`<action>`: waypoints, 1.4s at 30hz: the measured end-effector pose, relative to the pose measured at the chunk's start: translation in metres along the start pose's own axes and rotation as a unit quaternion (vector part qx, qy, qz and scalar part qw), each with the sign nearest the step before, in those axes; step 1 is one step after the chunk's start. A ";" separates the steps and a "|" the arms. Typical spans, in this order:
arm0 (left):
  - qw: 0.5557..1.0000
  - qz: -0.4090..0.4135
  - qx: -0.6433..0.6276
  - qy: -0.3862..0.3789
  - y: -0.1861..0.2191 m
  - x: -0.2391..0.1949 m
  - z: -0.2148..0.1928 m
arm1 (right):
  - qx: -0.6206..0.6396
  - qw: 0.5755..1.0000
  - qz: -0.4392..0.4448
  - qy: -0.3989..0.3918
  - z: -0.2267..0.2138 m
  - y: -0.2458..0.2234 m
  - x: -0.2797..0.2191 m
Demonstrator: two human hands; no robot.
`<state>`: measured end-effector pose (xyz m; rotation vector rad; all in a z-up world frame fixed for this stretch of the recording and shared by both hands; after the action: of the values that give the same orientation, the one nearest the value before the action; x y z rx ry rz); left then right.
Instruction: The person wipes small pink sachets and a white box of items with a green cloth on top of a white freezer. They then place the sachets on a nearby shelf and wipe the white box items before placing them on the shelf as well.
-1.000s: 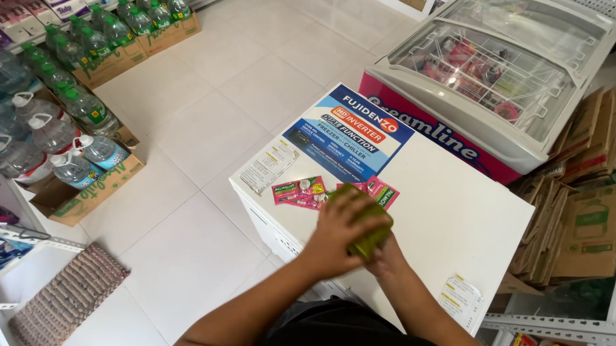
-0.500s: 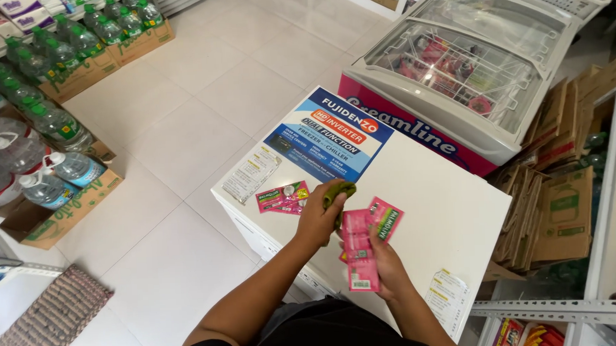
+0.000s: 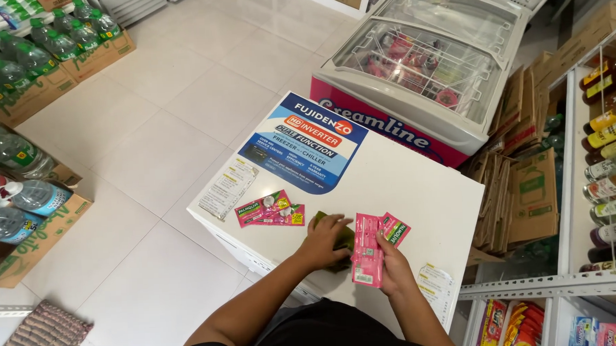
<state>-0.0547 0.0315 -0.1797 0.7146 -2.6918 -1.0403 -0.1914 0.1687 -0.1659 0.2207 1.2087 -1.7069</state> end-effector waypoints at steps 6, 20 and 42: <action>0.973 0.184 -0.055 0.128 0.012 -0.019 -0.064 | -0.009 0.999 0.000 -0.035 0.036 0.005 -0.006; 0.946 0.251 0.027 0.202 -0.066 -0.043 -0.161 | -0.002 0.992 0.120 -0.042 0.141 0.059 0.033; 0.984 -0.076 0.148 -0.067 -0.208 0.025 -0.135 | 0.003 0.999 -0.015 0.034 0.182 0.092 0.060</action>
<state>0.0444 -0.1936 -0.2185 0.9437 -2.9877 -0.7482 -0.0810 -0.0131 -0.1714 0.2668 1.2618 -1.7409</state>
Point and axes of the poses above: each hand's wrist, its own x-axis towards the middle knuckle, its own z-axis out of the palm, y = z × x, the point moved 2 cm from there along x, towards the middle knuckle, and after that the axes turned 4 degrees about -z, right-handed, at the moved point
